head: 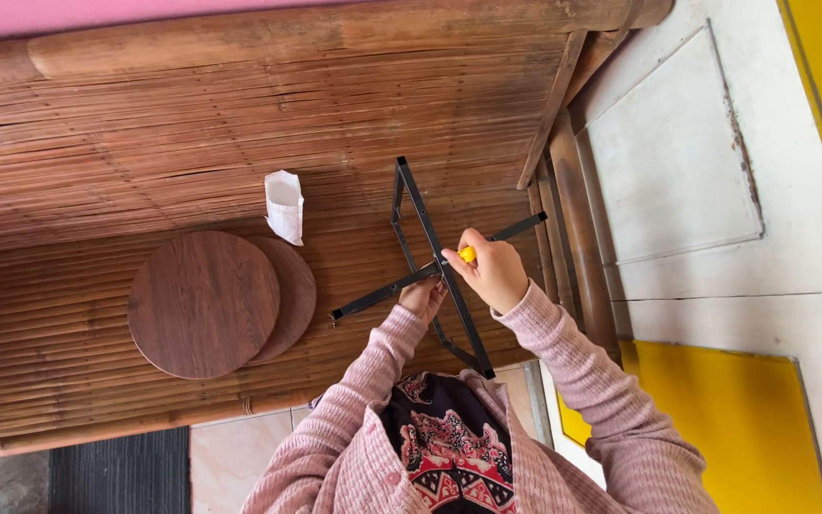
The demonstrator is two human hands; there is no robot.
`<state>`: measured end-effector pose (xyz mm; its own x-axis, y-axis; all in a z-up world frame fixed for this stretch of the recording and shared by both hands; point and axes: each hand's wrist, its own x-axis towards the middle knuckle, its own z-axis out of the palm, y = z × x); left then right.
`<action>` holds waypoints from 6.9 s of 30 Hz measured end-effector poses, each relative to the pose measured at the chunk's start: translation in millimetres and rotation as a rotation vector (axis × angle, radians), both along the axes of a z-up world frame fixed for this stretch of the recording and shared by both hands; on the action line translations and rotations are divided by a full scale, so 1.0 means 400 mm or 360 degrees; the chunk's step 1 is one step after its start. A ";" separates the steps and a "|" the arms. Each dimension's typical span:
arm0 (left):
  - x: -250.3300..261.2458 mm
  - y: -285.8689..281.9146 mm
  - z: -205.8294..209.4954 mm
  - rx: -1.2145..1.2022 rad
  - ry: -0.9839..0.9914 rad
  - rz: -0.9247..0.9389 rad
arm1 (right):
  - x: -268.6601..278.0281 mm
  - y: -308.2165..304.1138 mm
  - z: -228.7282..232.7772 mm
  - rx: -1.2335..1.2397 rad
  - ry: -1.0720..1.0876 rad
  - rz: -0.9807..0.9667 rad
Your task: The person assembles a black metal frame by inserting and tightening screws with a yellow-handled screwdriver. They repeatedly adjust the frame's position on a bamboo surface and tighten multiple joints to secure the structure.
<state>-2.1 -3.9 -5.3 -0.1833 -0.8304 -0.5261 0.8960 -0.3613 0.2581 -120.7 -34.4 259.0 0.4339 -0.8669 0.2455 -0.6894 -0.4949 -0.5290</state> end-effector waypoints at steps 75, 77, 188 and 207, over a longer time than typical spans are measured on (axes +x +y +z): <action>0.018 0.019 0.057 -0.0093 -0.0062 0.0079 | 0.008 -0.086 -0.013 0.0452 -0.0041 0.0922; 0.008 0.013 0.034 0.0001 -0.0054 0.0082 | 0.025 -0.064 -0.023 0.0372 -0.0300 0.0846; 0.012 -0.013 0.015 0.0241 0.0149 0.0039 | 0.045 -0.136 0.163 -0.0228 0.1456 0.0805; 0.004 -0.024 0.008 0.0262 0.0207 0.0097 | 0.085 -0.095 0.149 -0.0620 0.1399 0.1006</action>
